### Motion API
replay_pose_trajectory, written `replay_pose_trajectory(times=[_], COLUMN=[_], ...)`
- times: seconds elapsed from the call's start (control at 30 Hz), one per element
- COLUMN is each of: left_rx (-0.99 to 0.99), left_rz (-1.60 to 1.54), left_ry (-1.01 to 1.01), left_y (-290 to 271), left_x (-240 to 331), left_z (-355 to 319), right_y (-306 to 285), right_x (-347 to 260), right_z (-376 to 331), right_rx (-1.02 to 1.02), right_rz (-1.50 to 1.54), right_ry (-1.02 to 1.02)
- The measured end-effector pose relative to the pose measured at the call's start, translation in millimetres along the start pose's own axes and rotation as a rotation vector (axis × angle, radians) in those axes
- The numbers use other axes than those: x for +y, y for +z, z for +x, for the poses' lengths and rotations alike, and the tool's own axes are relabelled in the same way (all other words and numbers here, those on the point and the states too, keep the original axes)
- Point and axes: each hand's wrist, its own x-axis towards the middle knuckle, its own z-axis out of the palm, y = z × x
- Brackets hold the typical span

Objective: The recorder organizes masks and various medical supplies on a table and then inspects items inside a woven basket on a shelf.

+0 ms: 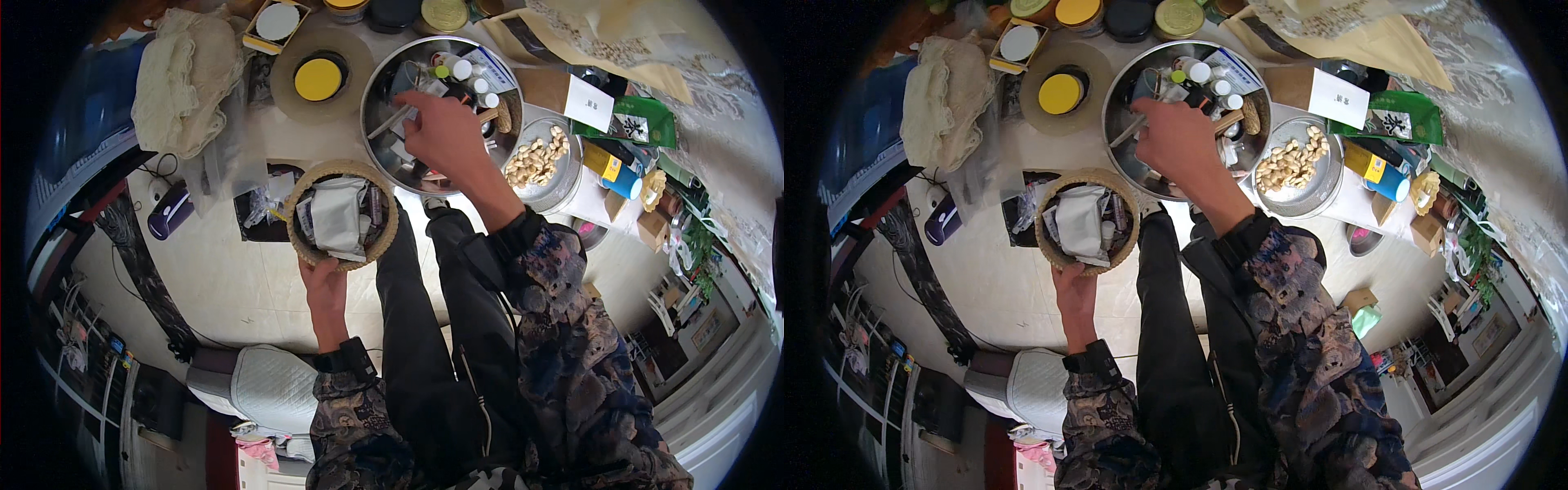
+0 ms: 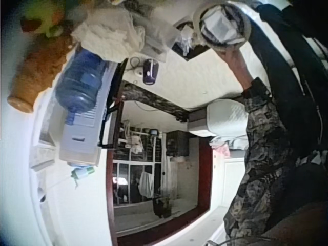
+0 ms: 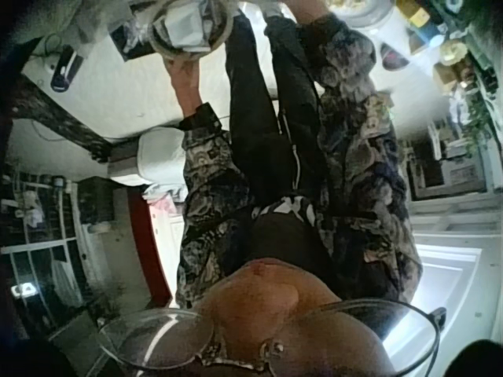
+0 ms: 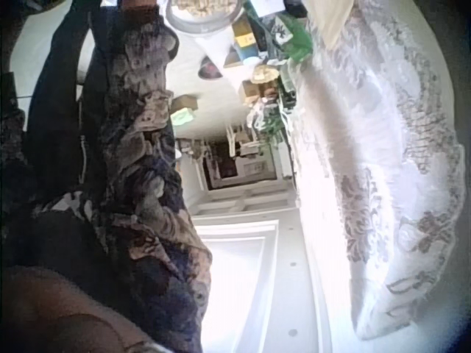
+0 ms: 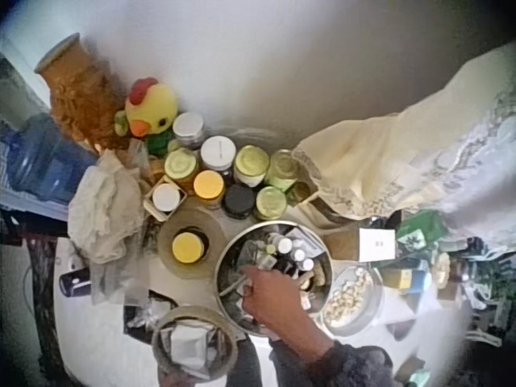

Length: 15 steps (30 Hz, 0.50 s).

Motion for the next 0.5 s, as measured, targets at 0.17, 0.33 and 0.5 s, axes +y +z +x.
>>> replay_pose_trajectory(times=[0.17,0.33,0.5], left_rx=[0.025,0.010,0.038], left_rz=[-0.016,-0.029,0.004], left_ry=[-0.021,0.002,0.001], left_y=[4.6,-1.1,-3.8], left_x=[7.9,6.1,11.0], left_z=[2.0,4.5,1.7], right_y=[8.6,9.5,-2.2], right_x=[-5.3,9.8,19.5], right_z=[7.4,-2.9,-23.5], right_rx=[-0.018,0.168,0.142], right_rz=[-0.138,0.157,0.496], right_ry=[-0.035,-0.070,0.119])
